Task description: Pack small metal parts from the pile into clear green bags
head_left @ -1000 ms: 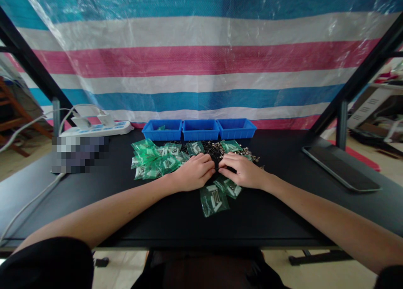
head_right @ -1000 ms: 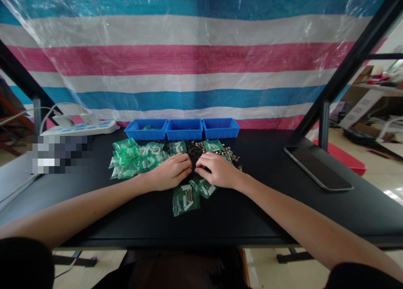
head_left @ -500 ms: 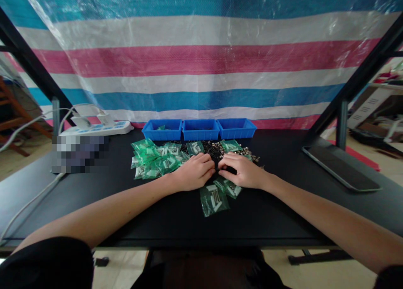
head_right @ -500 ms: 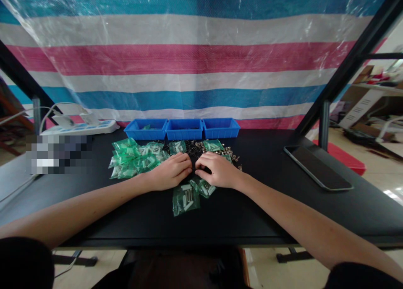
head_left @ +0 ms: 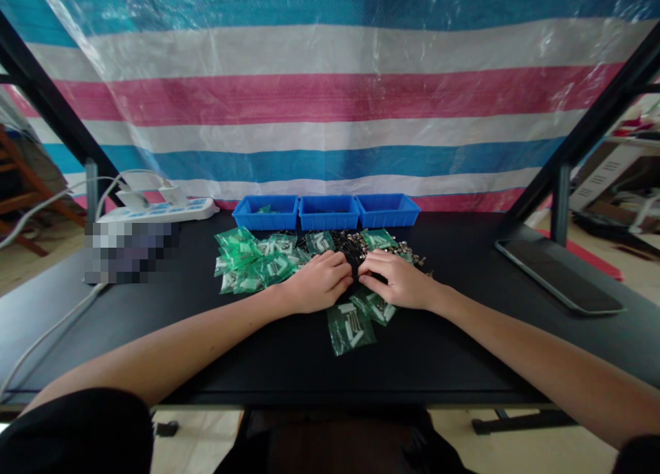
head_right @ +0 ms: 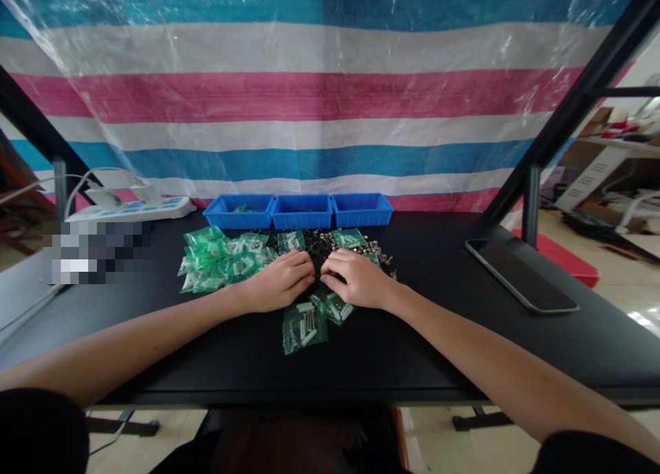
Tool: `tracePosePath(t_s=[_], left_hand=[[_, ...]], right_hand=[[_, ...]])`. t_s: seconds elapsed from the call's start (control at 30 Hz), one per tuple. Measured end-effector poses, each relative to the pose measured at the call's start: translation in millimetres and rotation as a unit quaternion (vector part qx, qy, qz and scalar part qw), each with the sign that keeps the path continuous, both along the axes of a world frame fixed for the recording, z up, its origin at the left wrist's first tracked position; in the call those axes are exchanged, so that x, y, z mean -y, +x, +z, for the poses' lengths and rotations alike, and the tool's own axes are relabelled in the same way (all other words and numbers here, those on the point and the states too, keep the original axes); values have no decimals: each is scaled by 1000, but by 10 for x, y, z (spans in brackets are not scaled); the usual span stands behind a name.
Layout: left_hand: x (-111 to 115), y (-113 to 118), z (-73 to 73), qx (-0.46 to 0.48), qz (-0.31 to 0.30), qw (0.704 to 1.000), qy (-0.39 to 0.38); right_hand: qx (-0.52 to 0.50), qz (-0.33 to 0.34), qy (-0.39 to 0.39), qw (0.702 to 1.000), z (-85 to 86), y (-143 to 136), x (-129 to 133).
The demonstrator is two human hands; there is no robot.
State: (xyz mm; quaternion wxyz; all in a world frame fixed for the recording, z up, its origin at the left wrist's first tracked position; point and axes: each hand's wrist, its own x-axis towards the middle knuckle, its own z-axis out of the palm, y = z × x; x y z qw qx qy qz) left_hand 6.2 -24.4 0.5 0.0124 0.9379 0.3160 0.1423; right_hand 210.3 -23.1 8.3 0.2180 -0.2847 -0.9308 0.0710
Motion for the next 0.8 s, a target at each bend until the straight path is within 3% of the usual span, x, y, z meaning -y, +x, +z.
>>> tracePosePath(t_s=[0.8], left_hand=[[0,-7,-4,5,-4,1000,2]], right_hand=[[8,2,7,1000,-6,0,-13]])
